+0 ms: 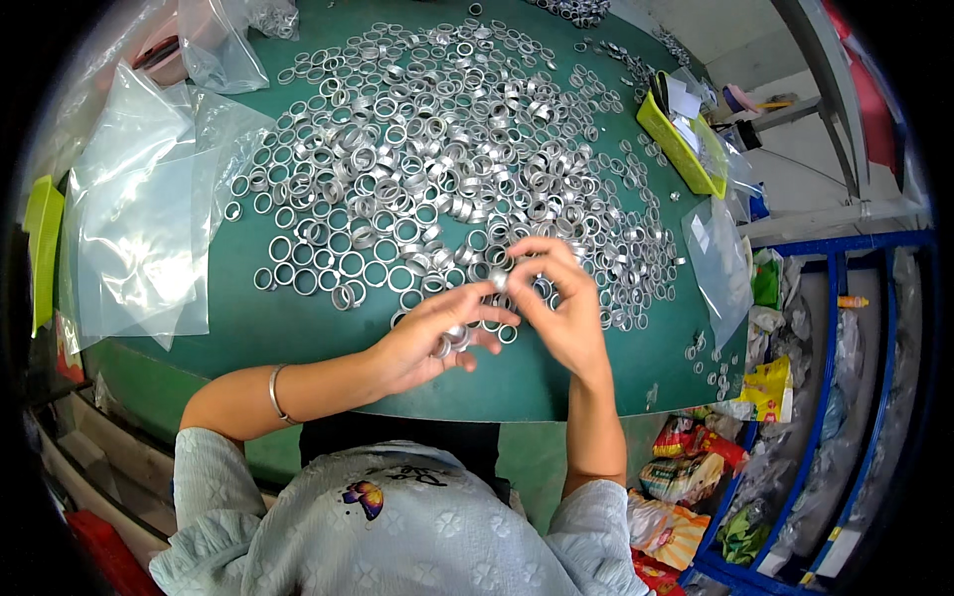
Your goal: The person sorts and counts small silver-colored metal rings from a large pile on a green table by hand, occasionally placing them into plastic bags.
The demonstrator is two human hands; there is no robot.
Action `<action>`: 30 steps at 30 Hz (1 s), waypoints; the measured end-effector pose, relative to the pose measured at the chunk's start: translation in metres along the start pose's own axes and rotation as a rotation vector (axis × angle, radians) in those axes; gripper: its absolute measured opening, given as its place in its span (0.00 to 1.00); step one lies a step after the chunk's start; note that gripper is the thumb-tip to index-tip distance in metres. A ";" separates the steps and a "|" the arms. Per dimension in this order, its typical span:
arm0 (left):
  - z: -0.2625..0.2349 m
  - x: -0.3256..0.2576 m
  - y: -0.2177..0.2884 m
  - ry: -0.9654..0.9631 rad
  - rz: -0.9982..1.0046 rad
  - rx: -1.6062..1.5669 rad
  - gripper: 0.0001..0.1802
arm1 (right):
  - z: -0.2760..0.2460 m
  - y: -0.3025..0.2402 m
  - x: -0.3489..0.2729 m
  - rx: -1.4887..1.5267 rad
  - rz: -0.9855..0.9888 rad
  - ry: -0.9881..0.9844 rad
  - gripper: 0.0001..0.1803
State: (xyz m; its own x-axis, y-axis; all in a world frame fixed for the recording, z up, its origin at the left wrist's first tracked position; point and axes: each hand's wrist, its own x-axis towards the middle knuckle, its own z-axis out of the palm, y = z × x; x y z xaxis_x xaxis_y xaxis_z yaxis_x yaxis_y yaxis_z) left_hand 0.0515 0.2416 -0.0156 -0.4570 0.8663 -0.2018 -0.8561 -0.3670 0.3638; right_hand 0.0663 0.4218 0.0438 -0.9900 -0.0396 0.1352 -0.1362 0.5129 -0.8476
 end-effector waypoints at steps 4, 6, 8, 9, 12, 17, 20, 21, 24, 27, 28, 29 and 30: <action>0.007 -0.003 0.004 0.087 -0.045 -0.016 0.22 | 0.004 -0.004 0.011 0.108 -0.003 -0.158 0.06; -0.004 0.000 -0.001 -0.033 -0.152 0.170 0.24 | 0.006 0.005 0.027 -0.156 -0.057 -0.021 0.08; 0.001 -0.001 0.000 -0.094 -0.209 0.163 0.27 | 0.026 0.010 0.037 -0.265 -0.187 -0.070 0.11; 0.001 -0.002 -0.001 -0.132 -0.210 0.144 0.27 | 0.035 0.011 0.039 -0.326 -0.236 -0.150 0.12; 0.003 -0.001 0.000 -0.094 -0.137 0.088 0.28 | 0.039 0.010 0.041 -0.430 -0.247 -0.219 0.12; -0.003 0.000 0.001 -0.026 -0.029 0.114 0.16 | 0.006 0.011 0.048 -0.444 -0.094 -0.209 0.10; -0.004 0.001 -0.001 -0.055 -0.042 0.119 0.13 | 0.025 0.006 0.058 -0.445 -0.184 -0.109 0.10; -0.005 0.001 -0.001 -0.069 -0.061 0.118 0.14 | 0.036 0.009 0.060 -0.427 -0.288 -0.134 0.10; -0.002 0.003 0.001 -0.103 -0.070 0.113 0.17 | 0.055 0.010 0.065 -0.647 -0.267 -0.188 0.09; -0.002 0.002 -0.002 -0.101 -0.029 0.127 0.20 | 0.042 0.014 0.061 -0.594 -0.257 -0.201 0.09; -0.003 0.003 -0.001 -0.107 -0.028 0.105 0.22 | 0.036 0.016 0.060 -0.458 -0.300 -0.138 0.07; -0.003 0.003 0.000 -0.114 -0.029 0.083 0.24 | 0.030 0.017 0.057 -0.339 -0.181 -0.108 0.06; -0.004 0.003 0.000 -0.122 -0.031 0.059 0.26 | 0.023 0.018 0.052 -0.222 -0.060 -0.079 0.05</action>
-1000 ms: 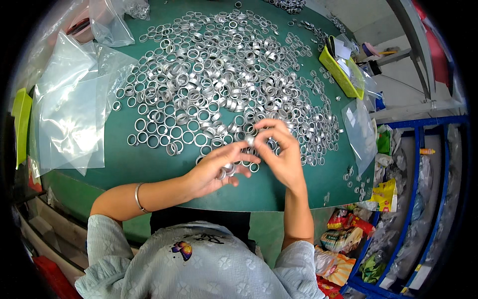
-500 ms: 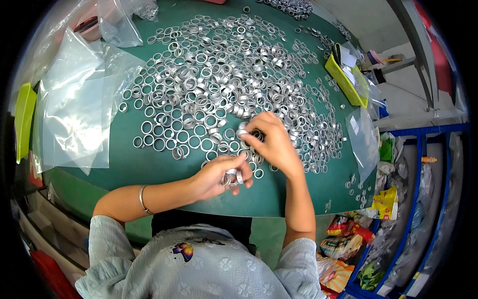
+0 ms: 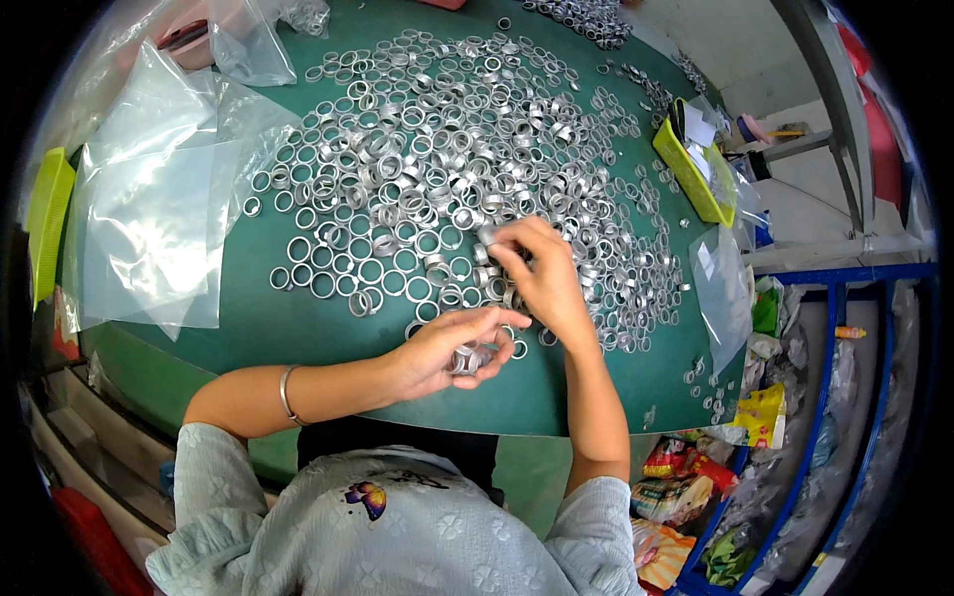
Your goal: The person sorts and counts small silver-colored metal rings from a large pile on a green table by hand, occasionally placing them into plastic bags.
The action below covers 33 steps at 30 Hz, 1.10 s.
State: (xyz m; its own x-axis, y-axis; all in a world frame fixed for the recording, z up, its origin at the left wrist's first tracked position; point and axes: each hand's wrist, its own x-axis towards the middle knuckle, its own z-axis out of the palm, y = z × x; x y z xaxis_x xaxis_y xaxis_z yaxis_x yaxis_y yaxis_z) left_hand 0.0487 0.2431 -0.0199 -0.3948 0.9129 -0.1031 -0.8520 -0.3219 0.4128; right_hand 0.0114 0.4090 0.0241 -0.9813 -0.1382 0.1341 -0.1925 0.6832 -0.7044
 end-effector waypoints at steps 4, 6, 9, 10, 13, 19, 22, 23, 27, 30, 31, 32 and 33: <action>0.009 -0.007 0.006 0.121 0.012 -0.155 0.32 | -0.029 -0.004 -0.017 0.236 -0.036 -0.266 0.06; 0.005 -0.004 0.003 0.154 0.073 -0.137 0.27 | -0.032 -0.008 -0.017 0.283 -0.039 -0.340 0.06; 0.006 -0.003 0.001 0.207 0.043 0.007 0.17 | -0.021 -0.009 -0.002 0.234 0.045 -0.091 0.09; 0.005 -0.003 0.000 0.139 -0.007 0.016 0.16 | -0.010 -0.006 0.005 0.153 -0.052 -0.105 0.10; 0.005 -0.004 -0.001 -0.004 -0.134 0.072 0.18 | 0.028 -0.012 0.016 -0.138 -0.299 -0.153 0.14; 0.005 -0.004 -0.005 -0.017 -0.148 0.096 0.21 | 0.012 -0.006 0.008 -0.416 -0.288 -0.136 0.12; 0.006 -0.007 -0.003 0.014 -0.133 0.106 0.21 | -0.010 -0.002 0.001 0.007 -0.023 -0.159 0.09; 0.006 -0.007 -0.003 0.032 -0.128 0.109 0.21 | -0.016 -0.003 0.000 0.059 -0.022 -0.173 0.08; 0.007 -0.004 -0.001 0.049 -0.101 0.105 0.20 | -0.021 0.016 -0.014 0.435 0.055 -0.128 0.10; 0.007 -0.005 0.001 0.085 -0.017 0.076 0.17 | -0.018 0.019 -0.027 0.642 0.177 -0.109 0.16; 0.007 -0.004 0.001 0.118 0.036 0.058 0.16 | -0.016 0.017 -0.029 0.755 0.161 -0.111 0.16; 0.007 -0.004 0.001 0.150 0.089 0.039 0.16 | -0.014 0.015 -0.030 0.866 0.145 -0.113 0.17; 0.006 -0.003 0.003 0.158 0.139 0.046 0.17 | -0.013 0.012 -0.032 0.929 0.101 -0.147 0.17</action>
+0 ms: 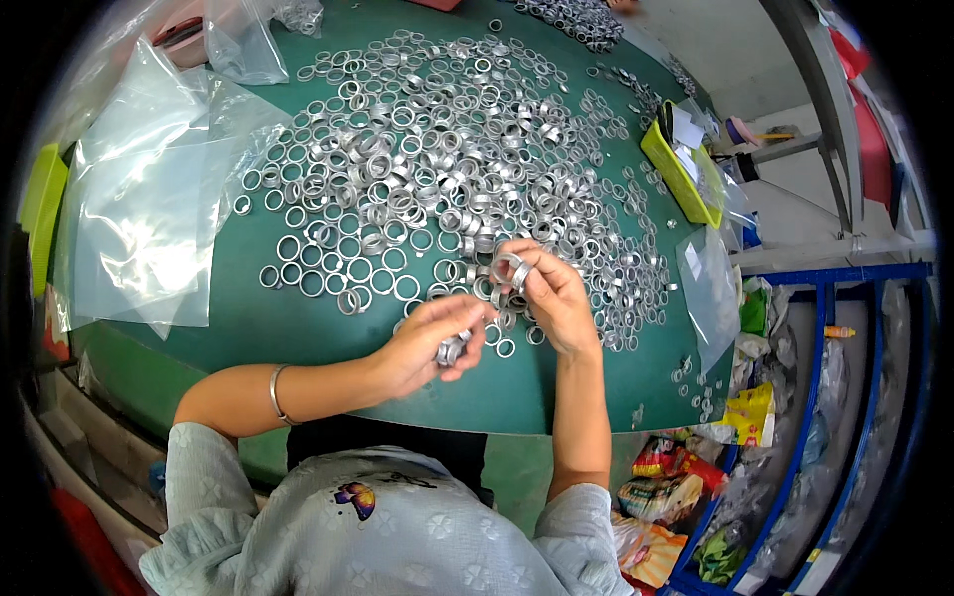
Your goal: The person sorts and counts small silver-colored metal rings from a large pile on a green table by hand, occasionally placing them into plastic bags.
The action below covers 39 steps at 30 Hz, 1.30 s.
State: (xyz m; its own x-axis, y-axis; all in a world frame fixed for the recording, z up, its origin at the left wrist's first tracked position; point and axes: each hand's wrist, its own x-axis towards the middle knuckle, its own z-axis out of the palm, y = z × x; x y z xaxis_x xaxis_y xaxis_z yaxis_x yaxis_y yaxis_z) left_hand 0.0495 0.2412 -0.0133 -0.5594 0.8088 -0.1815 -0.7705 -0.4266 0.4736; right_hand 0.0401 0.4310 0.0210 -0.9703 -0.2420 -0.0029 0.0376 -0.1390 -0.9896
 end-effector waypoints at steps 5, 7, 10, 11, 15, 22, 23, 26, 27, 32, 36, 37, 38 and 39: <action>0.001 0.002 0.007 0.065 0.074 -0.049 0.20 | -0.003 0.007 -0.007 -0.006 -0.048 -0.104 0.16; 0.000 0.002 0.008 0.066 0.061 -0.057 0.19 | 0.000 0.006 -0.007 -0.118 -0.076 -0.115 0.15; -0.001 0.004 0.008 0.073 0.052 0.015 0.19 | 0.004 0.005 -0.010 -0.229 -0.079 -0.051 0.12; -0.001 0.004 0.009 0.069 0.051 -0.006 0.19 | 0.006 0.005 -0.010 -0.250 -0.099 -0.043 0.12; 0.000 0.004 0.014 0.034 0.025 -0.043 0.24 | -0.001 0.016 -0.013 -0.074 -0.160 0.141 0.09; 0.007 0.005 0.021 0.082 0.031 -0.024 0.30 | 0.003 0.016 -0.015 -0.020 -0.197 0.148 0.10; 0.004 0.006 0.019 0.042 0.030 -0.051 0.28 | 0.006 0.015 -0.015 -0.049 -0.210 0.146 0.11; -0.007 0.007 0.014 -0.043 0.030 -0.100 0.25 | 0.010 0.009 -0.015 -0.120 -0.237 0.117 0.12; -0.008 0.007 0.014 -0.049 0.030 -0.094 0.25 | 0.010 0.007 -0.015 -0.154 -0.245 0.093 0.12; -0.009 0.007 0.013 -0.069 0.028 -0.083 0.25 | 0.013 0.004 -0.015 -0.245 -0.256 0.111 0.12; 0.003 0.004 0.018 0.014 0.014 -0.105 0.29 | 0.010 0.007 -0.015 -0.241 -0.297 0.077 0.12; 0.006 0.003 0.020 0.051 0.006 -0.106 0.30 | 0.012 0.008 -0.015 -0.216 -0.302 0.083 0.11; 0.004 0.003 0.019 0.021 -0.004 -0.133 0.30 | 0.013 0.008 -0.015 -0.246 -0.339 0.082 0.11; 0.000 0.003 0.017 -0.008 -0.012 -0.161 0.29 | 0.015 0.006 -0.015 -0.276 -0.375 0.078 0.12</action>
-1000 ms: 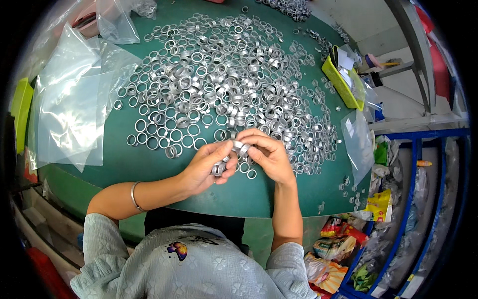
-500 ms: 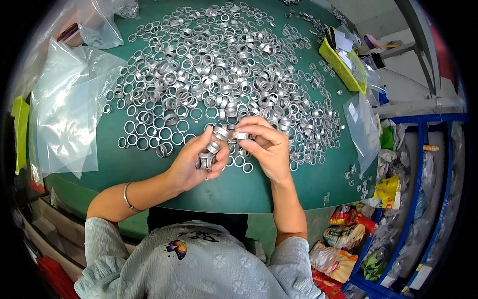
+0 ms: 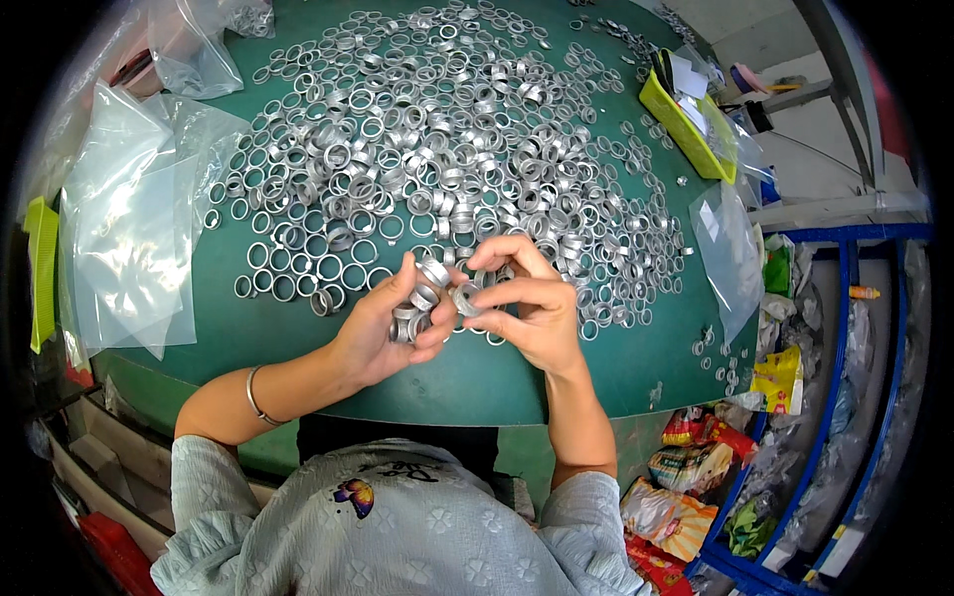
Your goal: The person sorts and counts small silver-colored metal rings from a large pile on a green table by hand, occasionally placing them into plastic bags.
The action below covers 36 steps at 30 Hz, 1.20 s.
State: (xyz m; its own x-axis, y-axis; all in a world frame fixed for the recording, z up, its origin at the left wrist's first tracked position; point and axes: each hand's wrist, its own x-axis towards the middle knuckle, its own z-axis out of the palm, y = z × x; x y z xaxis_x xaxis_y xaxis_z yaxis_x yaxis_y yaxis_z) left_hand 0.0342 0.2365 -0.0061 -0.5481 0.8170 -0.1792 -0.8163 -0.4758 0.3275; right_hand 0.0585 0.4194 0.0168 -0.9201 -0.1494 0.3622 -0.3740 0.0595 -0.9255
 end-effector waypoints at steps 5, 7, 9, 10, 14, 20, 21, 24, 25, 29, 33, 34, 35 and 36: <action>-0.002 0.000 0.001 -0.001 -0.023 -0.102 0.28 | 0.006 -0.007 0.000 -0.438 -0.193 -0.043 0.16; 0.006 0.002 0.001 0.137 -0.001 -0.071 0.27 | 0.009 -0.009 0.002 -0.574 -0.257 -0.087 0.16; 0.008 0.003 0.000 0.174 -0.020 -0.052 0.27 | 0.012 -0.006 0.001 -0.616 -0.274 -0.104 0.18; 0.009 0.003 0.001 0.192 -0.030 -0.042 0.26 | 0.012 -0.008 0.002 -0.627 -0.276 -0.126 0.18; -0.017 0.003 -0.010 -0.038 -0.005 -0.036 0.24 | 0.005 -0.004 -0.001 -0.532 -0.204 -0.052 0.19; 0.000 0.000 -0.004 0.072 -0.025 0.160 0.19 | 0.007 -0.006 0.009 -0.445 0.025 -0.184 0.21; -0.002 -0.001 -0.004 0.068 -0.052 0.168 0.19 | 0.008 -0.004 0.008 -0.332 0.067 -0.194 0.20; -0.008 -0.001 -0.005 -0.017 -0.075 0.096 0.19 | 0.002 0.000 0.004 -0.237 0.091 -0.202 0.18; -0.008 -0.001 -0.005 -0.057 -0.072 0.055 0.20 | 0.000 0.001 0.004 -0.247 0.082 -0.203 0.17; 0.003 -0.001 -0.001 -0.018 0.020 0.143 0.16 | -0.003 0.009 -0.005 0.452 0.187 0.112 0.22; 0.001 0.001 -0.007 0.081 0.052 0.198 0.12 | -0.009 0.013 -0.006 0.806 0.352 0.121 0.23; 0.001 0.001 -0.008 0.107 0.043 0.195 0.12 | -0.008 0.014 -0.006 0.888 0.398 0.134 0.23; 0.001 0.001 -0.008 0.105 0.046 0.187 0.12 | -0.007 0.014 -0.006 0.971 0.445 0.148 0.22; 0.001 0.001 -0.007 0.104 0.050 0.180 0.12 | -0.007 0.014 -0.006 1.053 0.491 0.159 0.22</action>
State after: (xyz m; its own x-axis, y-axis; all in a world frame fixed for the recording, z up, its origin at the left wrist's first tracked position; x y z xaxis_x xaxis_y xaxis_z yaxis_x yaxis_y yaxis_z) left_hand 0.0395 0.2413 -0.0077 -0.6107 0.7514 -0.2500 -0.7468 -0.4414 0.4976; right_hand 0.0578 0.4280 0.0028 -0.9709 -0.2083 -0.1183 0.2379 -0.7808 -0.5777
